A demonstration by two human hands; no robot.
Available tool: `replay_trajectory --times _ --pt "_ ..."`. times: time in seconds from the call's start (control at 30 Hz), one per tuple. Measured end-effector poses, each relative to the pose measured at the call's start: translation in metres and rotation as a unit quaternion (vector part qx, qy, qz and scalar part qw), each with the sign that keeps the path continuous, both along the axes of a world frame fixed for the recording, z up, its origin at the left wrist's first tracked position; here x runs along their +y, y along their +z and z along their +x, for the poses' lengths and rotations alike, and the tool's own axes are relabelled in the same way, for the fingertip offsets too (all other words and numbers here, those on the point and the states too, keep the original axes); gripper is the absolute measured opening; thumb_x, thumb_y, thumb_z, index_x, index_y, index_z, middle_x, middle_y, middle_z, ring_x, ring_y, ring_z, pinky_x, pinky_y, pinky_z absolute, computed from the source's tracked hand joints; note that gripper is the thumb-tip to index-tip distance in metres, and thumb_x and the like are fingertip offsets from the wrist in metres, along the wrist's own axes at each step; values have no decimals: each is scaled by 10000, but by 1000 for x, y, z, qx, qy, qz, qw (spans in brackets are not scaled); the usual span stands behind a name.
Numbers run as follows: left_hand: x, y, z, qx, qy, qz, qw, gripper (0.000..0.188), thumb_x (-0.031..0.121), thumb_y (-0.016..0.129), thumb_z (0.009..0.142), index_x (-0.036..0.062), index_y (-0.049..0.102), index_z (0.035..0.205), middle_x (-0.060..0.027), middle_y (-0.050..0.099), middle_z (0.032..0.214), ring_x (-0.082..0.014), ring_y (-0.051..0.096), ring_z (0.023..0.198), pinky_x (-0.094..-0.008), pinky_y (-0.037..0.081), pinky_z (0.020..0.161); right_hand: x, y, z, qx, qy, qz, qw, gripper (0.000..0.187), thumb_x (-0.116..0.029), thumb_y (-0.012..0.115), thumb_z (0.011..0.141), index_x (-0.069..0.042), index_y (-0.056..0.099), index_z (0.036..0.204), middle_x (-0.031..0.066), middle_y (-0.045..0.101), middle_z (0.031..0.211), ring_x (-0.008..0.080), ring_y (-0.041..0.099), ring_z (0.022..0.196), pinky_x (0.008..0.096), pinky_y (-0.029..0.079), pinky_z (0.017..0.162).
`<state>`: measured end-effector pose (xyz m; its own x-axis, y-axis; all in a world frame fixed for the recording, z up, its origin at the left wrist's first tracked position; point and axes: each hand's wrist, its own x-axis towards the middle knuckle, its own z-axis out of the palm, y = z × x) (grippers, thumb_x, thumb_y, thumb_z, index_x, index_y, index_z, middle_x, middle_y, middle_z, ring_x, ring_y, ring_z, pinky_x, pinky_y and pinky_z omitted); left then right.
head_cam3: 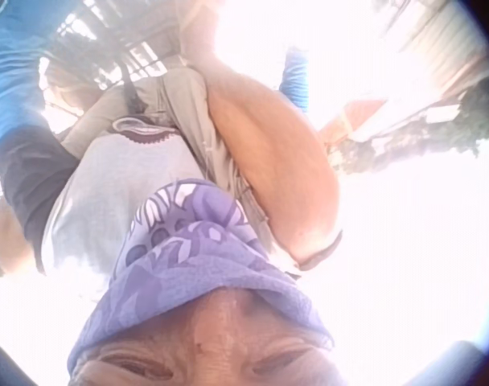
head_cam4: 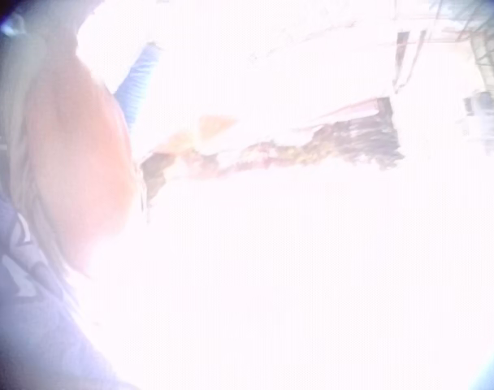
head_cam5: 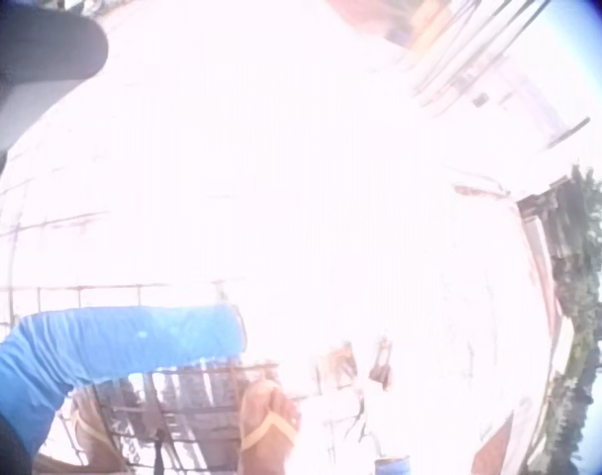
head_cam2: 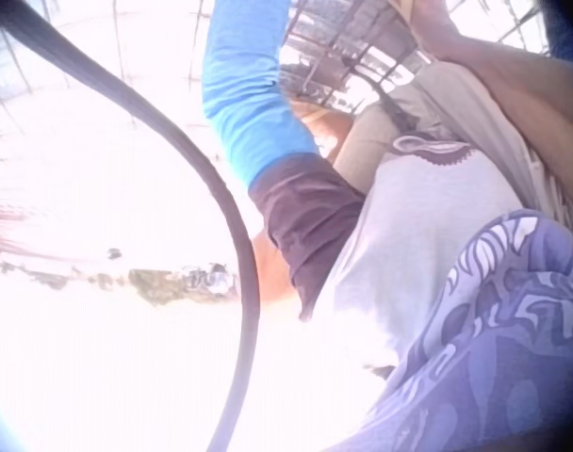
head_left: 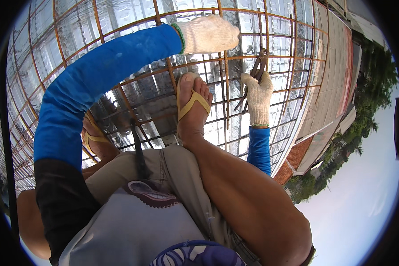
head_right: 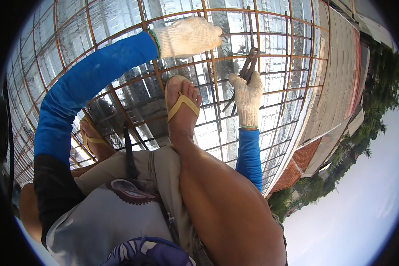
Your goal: The person uses pliers to tighten wire ties at intersections of a metal scaffolding grid. They repeatedly position the pliers, grip the ties, and twist to secure the joints while standing on the structure.
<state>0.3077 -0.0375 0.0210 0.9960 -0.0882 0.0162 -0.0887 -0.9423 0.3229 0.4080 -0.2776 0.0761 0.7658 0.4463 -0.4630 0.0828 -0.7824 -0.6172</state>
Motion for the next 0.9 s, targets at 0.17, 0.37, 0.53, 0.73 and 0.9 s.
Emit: replay_trajectory --times 0.17,0.37,0.53,0.73,0.9 --pt "-58 35 -44 -50 301 -266 914 316 368 681 1062 91 712 1211 -131 720 1066 -307 764 890 -403 626 776 2 100 29 -11 73 -35 997 200 -180 726 924 -10 739 1028 -34 605 744 59 520 668 251 429 613" --pt "-135 71 -41 -14 375 -732 569 381 350 707 1057 31 725 1264 -60 759 996 -92 720 842 -223 561 716 54 126 24 130 232 -136 954 206 -143 691 948 29 723 1057 9 614 728 72 560 631 280 468 572" --pt "-147 70 -11 60 419 -841 338 290 261 648 1062 -7 715 1152 -67 751 951 -112 740 810 -241 610 712 78 115 38 116 334 -217 910 214 -177 658 973 23 698 1038 41 638 713 82 628 603 278 501 522" --pt "-139 73 -9 74 444 -863 230 302 227 644 1054 -52 698 1155 -141 775 995 -209 799 807 -298 660 692 111 108 46 125 399 -301 857 270 -229 651 969 30 699 1026 78 653 694 130 670 565 310 545 500" --pt "-132 78 -5 44 428 -889 158 326 233 646 1063 -43 674 1233 -125 767 992 -205 792 767 -283 653 630 126 109 52 38 468 -325 821 337 -276 622 978 48 708 1015 165 689 791 235 722 641 404 586 595"
